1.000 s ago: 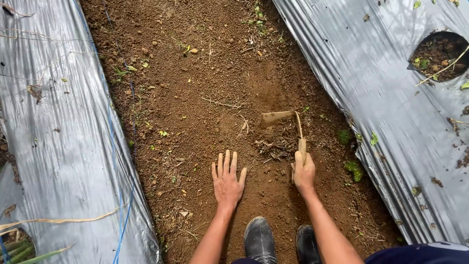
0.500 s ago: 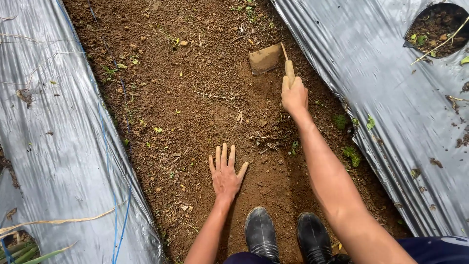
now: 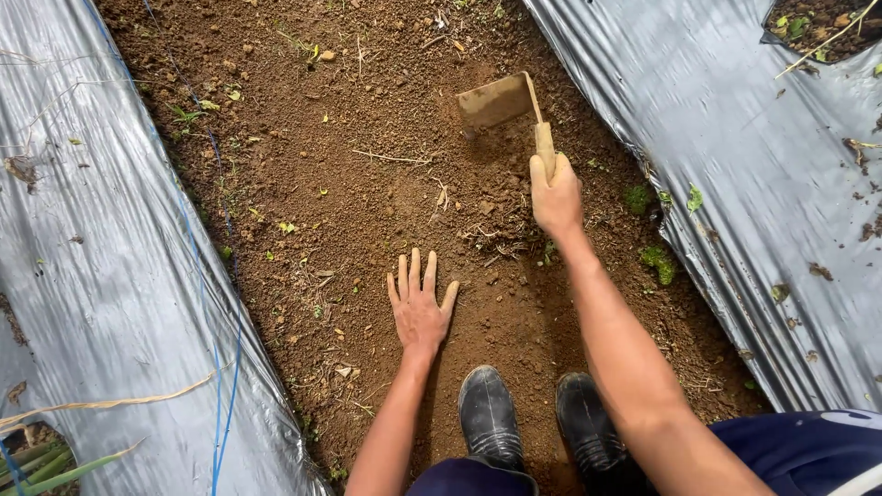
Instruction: The person breaks up soil using a small hand tool and their hands, then gathers soil to place around the base of a plant.
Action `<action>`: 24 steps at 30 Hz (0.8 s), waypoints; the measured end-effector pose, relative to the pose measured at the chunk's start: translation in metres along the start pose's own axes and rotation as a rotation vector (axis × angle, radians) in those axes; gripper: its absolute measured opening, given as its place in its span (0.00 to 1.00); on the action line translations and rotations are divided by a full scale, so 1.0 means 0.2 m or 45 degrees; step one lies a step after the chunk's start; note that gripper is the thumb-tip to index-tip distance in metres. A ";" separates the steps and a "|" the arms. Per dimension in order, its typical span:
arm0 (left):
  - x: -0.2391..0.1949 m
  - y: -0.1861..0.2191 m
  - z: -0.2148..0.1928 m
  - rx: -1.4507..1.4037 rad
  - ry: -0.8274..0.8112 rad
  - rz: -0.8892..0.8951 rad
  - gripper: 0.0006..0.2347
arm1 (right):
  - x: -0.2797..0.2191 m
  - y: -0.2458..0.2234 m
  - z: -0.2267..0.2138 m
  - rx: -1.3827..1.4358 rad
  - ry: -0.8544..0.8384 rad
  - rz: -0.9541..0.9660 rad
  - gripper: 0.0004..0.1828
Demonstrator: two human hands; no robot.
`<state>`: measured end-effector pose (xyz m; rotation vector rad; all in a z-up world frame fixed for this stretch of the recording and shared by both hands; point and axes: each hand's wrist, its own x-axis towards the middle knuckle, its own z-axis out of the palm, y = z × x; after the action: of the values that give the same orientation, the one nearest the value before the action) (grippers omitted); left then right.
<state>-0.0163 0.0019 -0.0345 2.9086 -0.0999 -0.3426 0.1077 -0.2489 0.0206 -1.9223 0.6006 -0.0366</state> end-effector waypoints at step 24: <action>0.04 0.03 0.06 -0.065 0.170 0.040 0.31 | -0.31 0.03 0.10 0.391 0.518 -0.118 0.07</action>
<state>-0.0110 -0.0073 -0.0467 2.8663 -0.1133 -0.1428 0.0569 -0.2075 0.0213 -1.6479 0.7262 -0.5587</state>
